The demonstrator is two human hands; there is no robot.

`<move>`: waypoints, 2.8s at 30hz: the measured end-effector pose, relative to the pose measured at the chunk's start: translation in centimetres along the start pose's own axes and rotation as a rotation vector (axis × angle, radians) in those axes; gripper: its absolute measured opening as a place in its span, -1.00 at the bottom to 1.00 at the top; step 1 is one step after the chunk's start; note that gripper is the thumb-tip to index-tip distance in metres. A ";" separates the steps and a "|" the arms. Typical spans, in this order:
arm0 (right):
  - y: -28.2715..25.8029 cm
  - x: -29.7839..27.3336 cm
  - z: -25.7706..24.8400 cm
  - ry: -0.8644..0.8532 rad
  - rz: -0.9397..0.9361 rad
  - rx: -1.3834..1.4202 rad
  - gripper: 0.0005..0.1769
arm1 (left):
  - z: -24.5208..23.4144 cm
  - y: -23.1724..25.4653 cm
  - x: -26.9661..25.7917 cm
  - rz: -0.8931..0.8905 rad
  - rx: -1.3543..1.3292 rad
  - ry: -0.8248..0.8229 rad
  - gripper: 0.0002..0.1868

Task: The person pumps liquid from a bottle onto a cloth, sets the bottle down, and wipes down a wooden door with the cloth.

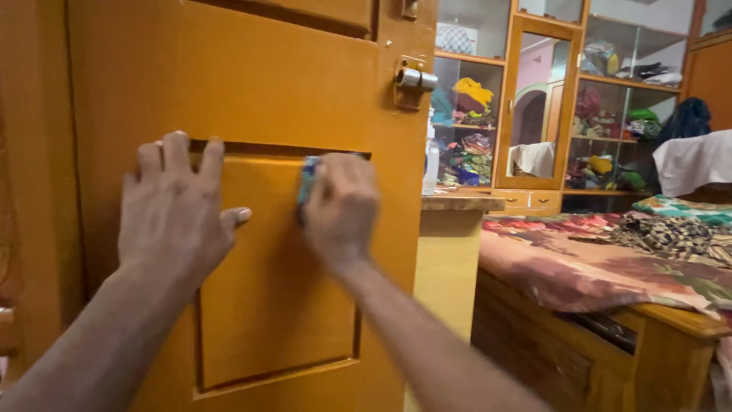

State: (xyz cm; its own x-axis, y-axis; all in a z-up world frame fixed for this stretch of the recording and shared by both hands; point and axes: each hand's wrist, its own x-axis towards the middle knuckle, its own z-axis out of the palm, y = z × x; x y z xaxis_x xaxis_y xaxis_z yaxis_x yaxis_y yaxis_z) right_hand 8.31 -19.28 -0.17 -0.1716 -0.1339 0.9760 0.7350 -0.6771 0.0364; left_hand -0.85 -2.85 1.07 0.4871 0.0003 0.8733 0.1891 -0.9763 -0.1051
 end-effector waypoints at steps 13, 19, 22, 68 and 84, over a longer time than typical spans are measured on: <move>5.1 3.0 -4.1 -0.316 -0.555 0.037 -0.82 | 0.0 -0.4 0.2 -0.004 -0.031 -0.020 -0.12; 1.7 0.9 -2.2 -0.059 -0.156 -0.040 -0.88 | 0.3 -0.5 -0.2 -0.008 -0.061 0.065 -0.14; -1.9 -0.4 1.5 0.127 -0.065 -0.034 -0.87 | 1.5 -0.4 -0.3 -0.010 -0.083 0.085 -0.16; 1.9 -4.1 -3.5 -0.370 -0.695 -0.125 -0.55 | 7.3 -0.7 -9.1 0.097 -0.430 0.238 -0.27; -0.4 -23.2 -10.9 -0.714 -0.375 -0.010 -0.43 | 12.4 3.7 -22.8 -0.025 -0.249 0.023 -0.23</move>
State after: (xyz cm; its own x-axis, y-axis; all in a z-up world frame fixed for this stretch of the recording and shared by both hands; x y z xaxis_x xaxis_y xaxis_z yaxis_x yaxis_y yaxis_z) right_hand 4.84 -23.85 -25.14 0.0569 0.5960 0.8009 0.7052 -0.5918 0.3904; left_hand -0.69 -3.79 -25.18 0.4645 0.0226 0.8853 -0.0165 -0.9993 0.0342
